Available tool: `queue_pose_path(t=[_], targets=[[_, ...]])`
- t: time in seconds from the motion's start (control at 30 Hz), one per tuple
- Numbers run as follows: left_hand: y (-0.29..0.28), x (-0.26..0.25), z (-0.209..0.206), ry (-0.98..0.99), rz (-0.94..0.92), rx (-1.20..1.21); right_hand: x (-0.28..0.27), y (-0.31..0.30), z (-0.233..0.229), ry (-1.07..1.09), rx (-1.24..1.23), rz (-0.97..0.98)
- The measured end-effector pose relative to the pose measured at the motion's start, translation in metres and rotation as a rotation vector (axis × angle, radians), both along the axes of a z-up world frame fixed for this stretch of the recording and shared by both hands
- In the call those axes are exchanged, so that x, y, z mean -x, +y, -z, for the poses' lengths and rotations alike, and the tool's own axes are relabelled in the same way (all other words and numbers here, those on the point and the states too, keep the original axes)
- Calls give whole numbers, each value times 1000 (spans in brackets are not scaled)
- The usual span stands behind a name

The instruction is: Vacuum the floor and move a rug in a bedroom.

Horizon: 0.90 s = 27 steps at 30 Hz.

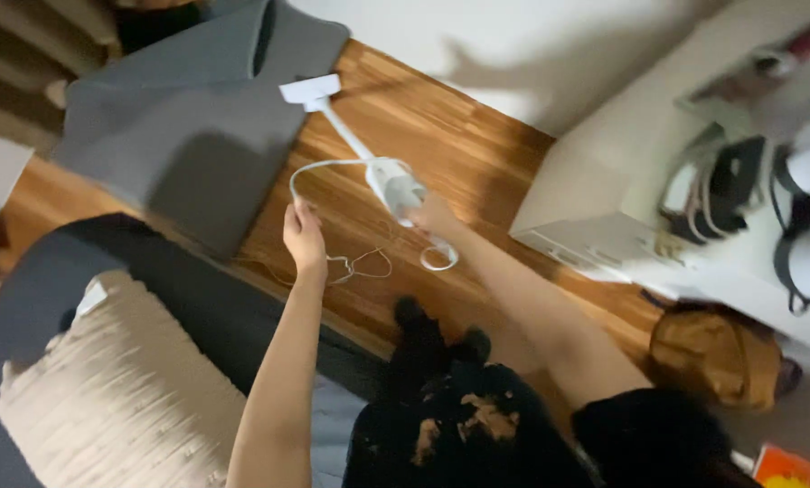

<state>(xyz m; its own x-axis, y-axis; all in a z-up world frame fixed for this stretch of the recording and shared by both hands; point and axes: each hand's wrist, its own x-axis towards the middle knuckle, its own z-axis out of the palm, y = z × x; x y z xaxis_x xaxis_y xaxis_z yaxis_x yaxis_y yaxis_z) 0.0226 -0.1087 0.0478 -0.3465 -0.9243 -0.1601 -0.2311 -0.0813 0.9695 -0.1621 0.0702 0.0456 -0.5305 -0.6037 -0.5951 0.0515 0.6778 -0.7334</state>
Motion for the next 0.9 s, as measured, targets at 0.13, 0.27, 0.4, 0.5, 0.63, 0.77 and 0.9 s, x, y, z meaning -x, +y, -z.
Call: queue_pose_path(t=[0.13,0.27,0.4,0.5,0.63,0.77,0.9], targets=[[-27,-3,-34,-81,74,7,12,-8,-104,299,-130,-265],[-43,-7,-55,-75,10,8,43,-20,-172,446,-409,-554],[-71,-8,-28,-80,-140,42,73,-56,-208,863,-348,-1025],[-81,-1,-12,22,-343,-22,73,-79,-230,834,-148,-1041],[-88,0,-12,150,-519,-163,89,-114,-226,936,-98,-1320],[-64,2,-15,-38,-652,-210,123,-129,-213,732,-251,-1510],[-42,10,-35,-195,-673,-176,159,-161,-222,918,-92,-1763]])
